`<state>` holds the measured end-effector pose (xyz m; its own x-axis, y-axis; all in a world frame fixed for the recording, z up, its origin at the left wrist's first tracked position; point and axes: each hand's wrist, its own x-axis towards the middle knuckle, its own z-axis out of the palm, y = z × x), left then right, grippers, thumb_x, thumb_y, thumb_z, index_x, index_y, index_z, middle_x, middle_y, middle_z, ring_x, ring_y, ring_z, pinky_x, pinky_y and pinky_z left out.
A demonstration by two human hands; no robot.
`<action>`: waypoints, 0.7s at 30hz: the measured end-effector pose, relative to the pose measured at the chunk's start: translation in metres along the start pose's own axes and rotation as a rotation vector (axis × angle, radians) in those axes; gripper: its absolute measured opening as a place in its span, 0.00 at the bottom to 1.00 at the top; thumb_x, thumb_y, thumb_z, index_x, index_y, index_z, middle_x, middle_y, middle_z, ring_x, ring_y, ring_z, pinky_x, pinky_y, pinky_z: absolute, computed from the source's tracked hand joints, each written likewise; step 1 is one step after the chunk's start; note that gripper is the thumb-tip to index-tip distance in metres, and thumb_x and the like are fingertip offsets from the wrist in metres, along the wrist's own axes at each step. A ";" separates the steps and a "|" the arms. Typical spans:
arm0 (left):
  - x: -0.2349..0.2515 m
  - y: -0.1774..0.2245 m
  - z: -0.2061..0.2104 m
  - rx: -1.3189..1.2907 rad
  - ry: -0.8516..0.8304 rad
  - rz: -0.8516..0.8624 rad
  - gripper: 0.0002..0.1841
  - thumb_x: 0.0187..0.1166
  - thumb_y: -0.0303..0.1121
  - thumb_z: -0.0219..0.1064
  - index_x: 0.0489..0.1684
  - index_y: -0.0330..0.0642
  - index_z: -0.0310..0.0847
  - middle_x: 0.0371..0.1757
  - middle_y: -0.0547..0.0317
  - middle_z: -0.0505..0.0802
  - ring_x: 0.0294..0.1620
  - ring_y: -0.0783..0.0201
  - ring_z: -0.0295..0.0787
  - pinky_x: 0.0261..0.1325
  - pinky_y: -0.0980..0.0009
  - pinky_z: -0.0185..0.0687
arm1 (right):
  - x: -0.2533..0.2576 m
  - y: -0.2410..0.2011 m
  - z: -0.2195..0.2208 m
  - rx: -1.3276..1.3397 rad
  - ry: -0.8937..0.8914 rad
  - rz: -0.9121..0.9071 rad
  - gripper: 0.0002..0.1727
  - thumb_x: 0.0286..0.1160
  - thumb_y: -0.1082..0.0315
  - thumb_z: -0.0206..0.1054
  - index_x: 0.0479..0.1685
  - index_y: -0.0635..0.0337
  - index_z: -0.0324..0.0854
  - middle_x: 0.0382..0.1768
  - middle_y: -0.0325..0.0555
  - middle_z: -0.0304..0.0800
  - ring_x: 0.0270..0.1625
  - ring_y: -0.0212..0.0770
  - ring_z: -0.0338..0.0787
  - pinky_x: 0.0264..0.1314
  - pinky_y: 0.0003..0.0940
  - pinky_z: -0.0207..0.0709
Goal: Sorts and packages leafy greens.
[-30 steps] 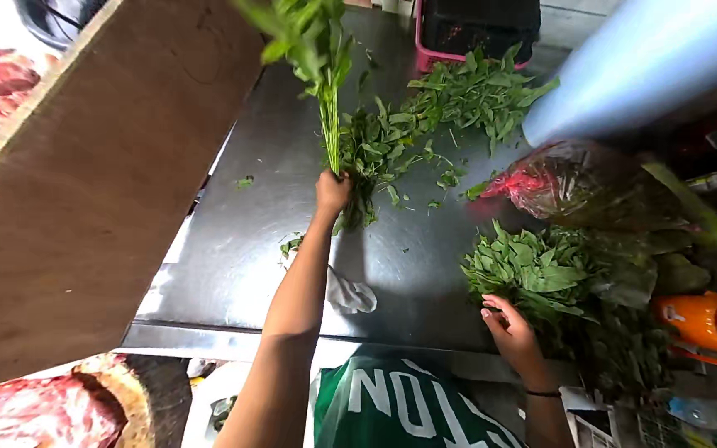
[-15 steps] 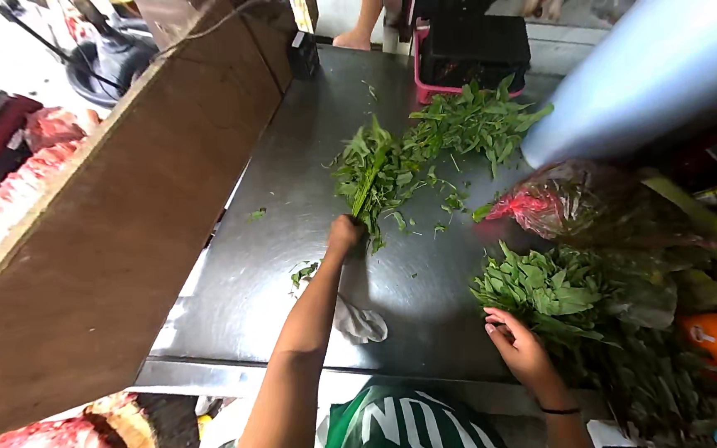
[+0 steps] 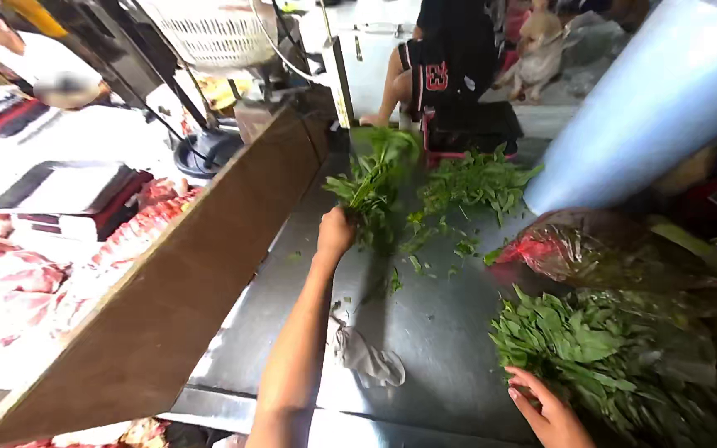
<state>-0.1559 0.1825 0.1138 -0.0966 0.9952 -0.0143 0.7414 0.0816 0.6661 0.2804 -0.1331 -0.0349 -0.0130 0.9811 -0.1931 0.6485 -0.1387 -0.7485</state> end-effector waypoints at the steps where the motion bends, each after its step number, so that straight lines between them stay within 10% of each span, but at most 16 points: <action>1: -0.005 0.004 -0.008 -0.047 0.059 0.011 0.18 0.80 0.32 0.67 0.65 0.34 0.81 0.48 0.36 0.93 0.46 0.38 0.93 0.52 0.35 0.87 | -0.002 -0.017 -0.006 0.029 -0.016 0.001 0.25 0.85 0.57 0.63 0.80 0.53 0.77 0.63 0.50 0.91 0.59 0.44 0.93 0.62 0.46 0.88; 10: -0.003 -0.009 0.014 -0.157 -0.073 -0.089 0.20 0.75 0.28 0.70 0.64 0.31 0.79 0.47 0.35 0.93 0.39 0.43 0.95 0.46 0.43 0.93 | -0.045 -0.031 -0.016 0.086 -0.061 0.094 0.27 0.87 0.60 0.61 0.83 0.58 0.71 0.71 0.56 0.86 0.71 0.52 0.87 0.73 0.52 0.80; 21: 0.011 -0.007 0.011 0.177 -0.139 0.184 0.22 0.82 0.33 0.67 0.72 0.35 0.77 0.56 0.33 0.91 0.57 0.36 0.90 0.61 0.35 0.83 | -0.048 0.093 0.040 0.032 0.114 0.076 0.28 0.81 0.52 0.66 0.81 0.38 0.75 0.58 0.49 0.91 0.48 0.51 0.94 0.51 0.58 0.88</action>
<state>-0.1541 0.1935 0.1007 0.1335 0.9909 -0.0159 0.8438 -0.1052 0.5263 0.3107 -0.1985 -0.1204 0.1230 0.9762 -0.1785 0.6197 -0.2161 -0.7545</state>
